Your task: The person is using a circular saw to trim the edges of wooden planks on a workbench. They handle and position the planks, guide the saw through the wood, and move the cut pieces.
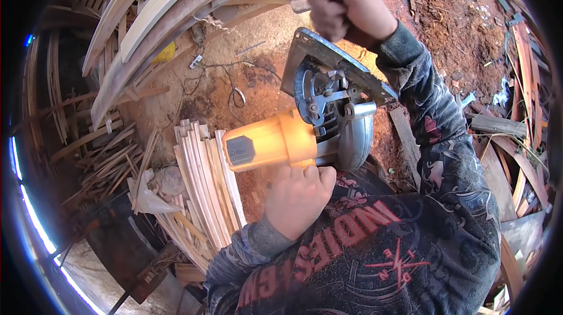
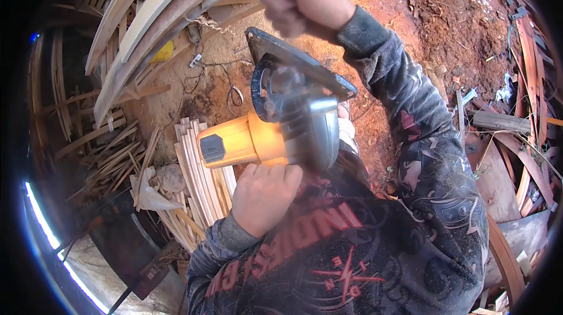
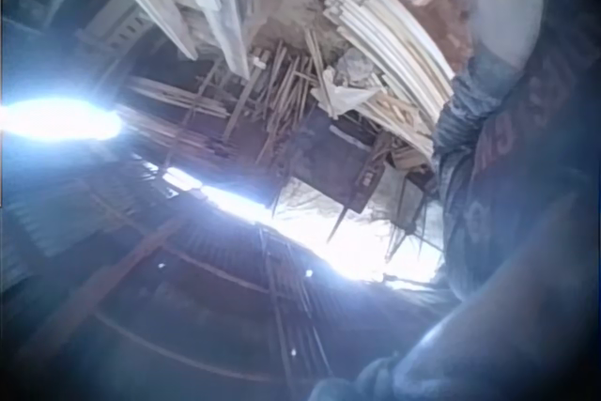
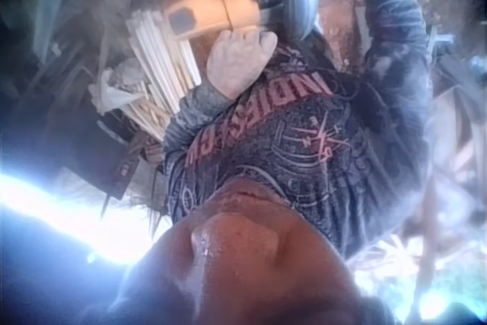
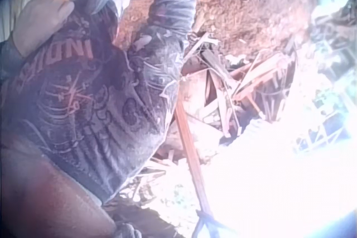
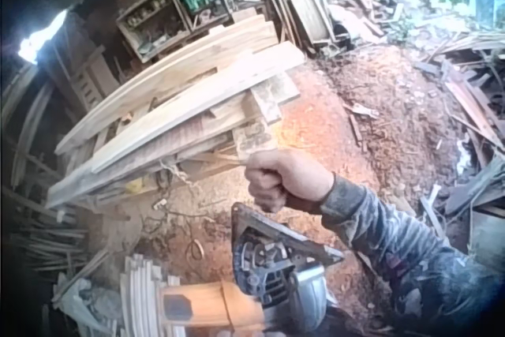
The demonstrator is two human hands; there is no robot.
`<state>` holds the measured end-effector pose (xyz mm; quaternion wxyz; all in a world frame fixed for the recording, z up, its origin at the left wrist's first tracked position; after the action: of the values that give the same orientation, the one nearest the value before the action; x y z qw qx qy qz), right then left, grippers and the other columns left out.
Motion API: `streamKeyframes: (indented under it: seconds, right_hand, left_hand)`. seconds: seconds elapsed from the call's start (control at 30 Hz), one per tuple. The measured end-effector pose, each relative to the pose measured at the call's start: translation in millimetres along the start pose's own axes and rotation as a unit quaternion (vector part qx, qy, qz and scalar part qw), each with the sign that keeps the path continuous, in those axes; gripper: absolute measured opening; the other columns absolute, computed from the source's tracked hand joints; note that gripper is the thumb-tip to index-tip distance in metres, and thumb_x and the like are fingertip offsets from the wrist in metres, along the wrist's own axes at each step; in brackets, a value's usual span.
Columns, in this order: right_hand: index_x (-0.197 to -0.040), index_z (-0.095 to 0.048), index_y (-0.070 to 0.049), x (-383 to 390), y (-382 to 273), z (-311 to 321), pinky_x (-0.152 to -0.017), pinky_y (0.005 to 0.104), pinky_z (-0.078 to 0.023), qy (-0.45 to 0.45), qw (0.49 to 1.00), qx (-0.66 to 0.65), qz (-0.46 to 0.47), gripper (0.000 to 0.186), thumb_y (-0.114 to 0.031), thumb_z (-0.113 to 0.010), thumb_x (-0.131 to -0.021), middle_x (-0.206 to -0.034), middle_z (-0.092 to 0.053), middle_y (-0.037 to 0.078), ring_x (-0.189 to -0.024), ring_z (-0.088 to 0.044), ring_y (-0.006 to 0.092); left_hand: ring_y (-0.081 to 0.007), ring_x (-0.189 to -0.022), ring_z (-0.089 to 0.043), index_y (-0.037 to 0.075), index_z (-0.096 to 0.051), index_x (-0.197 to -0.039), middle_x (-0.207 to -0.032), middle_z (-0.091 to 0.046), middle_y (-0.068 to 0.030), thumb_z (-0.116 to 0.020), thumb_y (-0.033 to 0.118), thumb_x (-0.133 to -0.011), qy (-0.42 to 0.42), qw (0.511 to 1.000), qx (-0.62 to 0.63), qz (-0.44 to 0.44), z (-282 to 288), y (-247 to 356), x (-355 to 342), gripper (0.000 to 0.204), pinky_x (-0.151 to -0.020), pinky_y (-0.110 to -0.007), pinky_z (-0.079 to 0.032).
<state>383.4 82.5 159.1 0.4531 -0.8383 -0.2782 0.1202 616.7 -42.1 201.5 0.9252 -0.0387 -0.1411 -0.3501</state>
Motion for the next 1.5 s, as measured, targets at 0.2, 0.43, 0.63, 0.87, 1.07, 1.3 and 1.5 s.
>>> streamKeyframes:
  seconds: [0.2,0.43,0.63,0.87,1.07,1.3,1.5]
  right_hand:
    - [-0.065,-0.043,-0.012,-1.0,-2.4,2.3,-0.052,0.0258,-0.030,-0.107,0.994,0.007,-0.024,0.044,-0.023,-0.052,-0.107,-0.063,-0.038,-0.005,-0.057,-0.037,0.0072]
    - [-0.078,-0.060,0.001,61.5,-61.9,-91.5,-0.074,0.0458,-0.054,-0.118,0.748,0.564,0.330,0.011,-0.008,-0.066,-0.080,-0.084,-0.060,0.013,-0.081,-0.064,0.0353]
    - [-0.078,-0.066,-0.004,61.7,-41.0,-90.4,-0.079,0.0414,-0.056,-0.187,0.639,0.690,0.285,0.017,-0.021,-0.068,-0.080,-0.088,-0.062,0.009,-0.092,-0.064,0.0305]
    - [-0.088,-0.063,-0.003,61.0,-38.3,-86.3,-0.084,0.0430,-0.054,-0.229,0.650,0.675,0.265,0.027,-0.016,-0.080,-0.072,-0.093,-0.059,0.010,-0.096,-0.060,0.0305]
    - [-0.077,-0.060,-0.007,58.1,-37.0,-88.7,-0.080,0.0419,-0.051,-0.218,0.608,0.698,0.308,0.024,-0.018,-0.081,-0.074,-0.083,-0.057,0.006,-0.090,-0.059,0.0280]
    - [-0.067,-0.055,-0.009,57.1,-29.0,-90.3,-0.077,0.0403,-0.045,-0.142,0.647,0.686,0.302,0.023,-0.012,-0.078,-0.070,-0.072,-0.053,0.005,-0.081,-0.056,0.0262]
    - [-0.066,-0.054,-0.009,55.5,-25.7,-85.5,-0.077,0.0396,-0.044,-0.113,0.662,0.675,0.305,0.023,-0.013,-0.076,-0.069,-0.072,-0.053,0.005,-0.079,-0.055,0.0262]
  left_hand:
    - [-0.0202,-0.066,-0.059,0.013,-0.053,-0.081,-0.072,-0.052,-0.0029,-0.063,0.014,-0.082,0.004,1.000,0.005,0.003,0.5,0.0,0.1,0.010,-0.062,-0.037,-0.046]
    - [-0.0212,-0.065,-0.061,0.012,-0.053,-0.082,-0.072,-0.054,-0.0034,-0.063,0.015,-0.080,0.005,1.000,0.003,0.001,1.6,-6.8,-0.9,0.011,-0.063,-0.036,-0.048]
    - [-0.0217,-0.066,-0.062,0.012,-0.054,-0.082,-0.073,-0.056,-0.0042,-0.064,0.017,-0.080,0.012,1.000,0.015,0.002,3.4,-10.4,-6.5,0.011,-0.063,-0.037,-0.049]
    - [-0.0218,-0.069,-0.063,0.012,-0.055,-0.082,-0.075,-0.057,-0.0046,-0.065,0.019,-0.081,0.025,0.999,0.021,-0.002,4.5,-14.0,-10.0,0.012,-0.065,-0.038,-0.050]
    - [-0.0223,-0.069,-0.063,0.012,-0.055,-0.082,-0.075,-0.058,-0.0048,-0.064,0.018,-0.082,0.025,0.999,0.024,0.002,4.6,-16.6,-12.8,0.011,-0.066,-0.038,-0.050]
    - [-0.0227,-0.068,-0.063,0.011,-0.055,-0.083,-0.074,-0.058,-0.0048,-0.063,0.015,-0.081,0.026,0.999,0.019,-0.002,7.3,-17.7,-16.6,0.009,-0.065,-0.038,-0.049]
    - [-0.0234,-0.066,-0.063,0.010,-0.055,-0.083,-0.074,-0.058,-0.0053,-0.063,0.014,-0.081,0.018,0.999,0.028,-0.004,6.8,-18.0,-21.5,0.009,-0.064,-0.038,-0.049]
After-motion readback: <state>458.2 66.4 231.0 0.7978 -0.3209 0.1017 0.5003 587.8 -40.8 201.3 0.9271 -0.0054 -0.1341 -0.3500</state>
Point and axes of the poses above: each hand's wrist, its own x-axis away from the middle knuckle, its own z-axis out of the back of the hand, y = z × x, the point moved 6 cm from there along -x, towards the middle knuckle
